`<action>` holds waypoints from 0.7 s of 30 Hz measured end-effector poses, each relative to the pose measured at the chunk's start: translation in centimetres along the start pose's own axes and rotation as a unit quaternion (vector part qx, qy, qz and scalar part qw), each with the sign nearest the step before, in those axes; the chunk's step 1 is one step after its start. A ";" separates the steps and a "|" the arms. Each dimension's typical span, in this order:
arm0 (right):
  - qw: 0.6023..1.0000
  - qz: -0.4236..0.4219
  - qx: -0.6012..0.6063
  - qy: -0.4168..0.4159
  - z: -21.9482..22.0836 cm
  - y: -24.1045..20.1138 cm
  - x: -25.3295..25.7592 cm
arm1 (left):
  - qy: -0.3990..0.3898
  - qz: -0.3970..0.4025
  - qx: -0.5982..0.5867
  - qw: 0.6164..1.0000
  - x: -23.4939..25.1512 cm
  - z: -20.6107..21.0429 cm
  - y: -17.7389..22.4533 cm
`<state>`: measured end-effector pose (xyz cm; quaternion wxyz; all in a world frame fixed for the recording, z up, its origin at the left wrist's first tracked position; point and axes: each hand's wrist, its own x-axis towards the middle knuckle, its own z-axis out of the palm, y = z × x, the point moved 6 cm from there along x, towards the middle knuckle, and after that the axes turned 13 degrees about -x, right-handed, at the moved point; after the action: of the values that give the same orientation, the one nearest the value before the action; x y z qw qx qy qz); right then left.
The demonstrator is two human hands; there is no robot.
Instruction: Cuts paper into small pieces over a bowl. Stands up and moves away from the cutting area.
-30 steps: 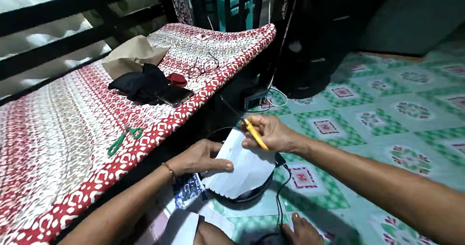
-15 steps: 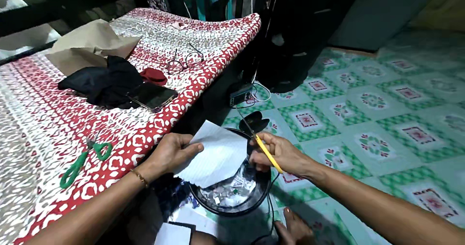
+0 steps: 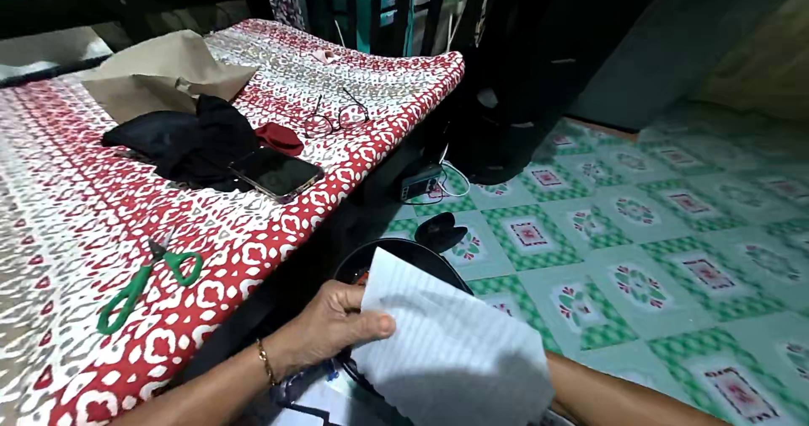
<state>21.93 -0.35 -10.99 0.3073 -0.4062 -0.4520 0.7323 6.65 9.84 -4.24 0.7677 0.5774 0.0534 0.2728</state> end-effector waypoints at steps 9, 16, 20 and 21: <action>0.989 -0.066 -0.134 -0.013 2.7 -8.1 -3.9 | -0.053 -0.061 0.109 0.991 1.1 2.0 2.9; 0.955 0.074 -0.236 0.161 -3.3 -1.0 -2.9 | 0.162 -0.163 0.184 0.956 1.4 -4.7 4.5; 0.943 0.012 -0.219 0.252 -4.3 -1.2 -3.6 | 0.197 -0.148 0.117 0.962 1.0 -4.6 4.0; 0.945 -0.012 -0.183 0.273 -4.3 -1.2 -3.7 | 0.208 -0.160 0.123 0.957 0.8 -4.5 3.7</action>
<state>27.59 -1.10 -9.82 0.3481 -0.6339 -0.4818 0.4948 4.26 14.79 -2.18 0.6963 0.5815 0.3368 0.2522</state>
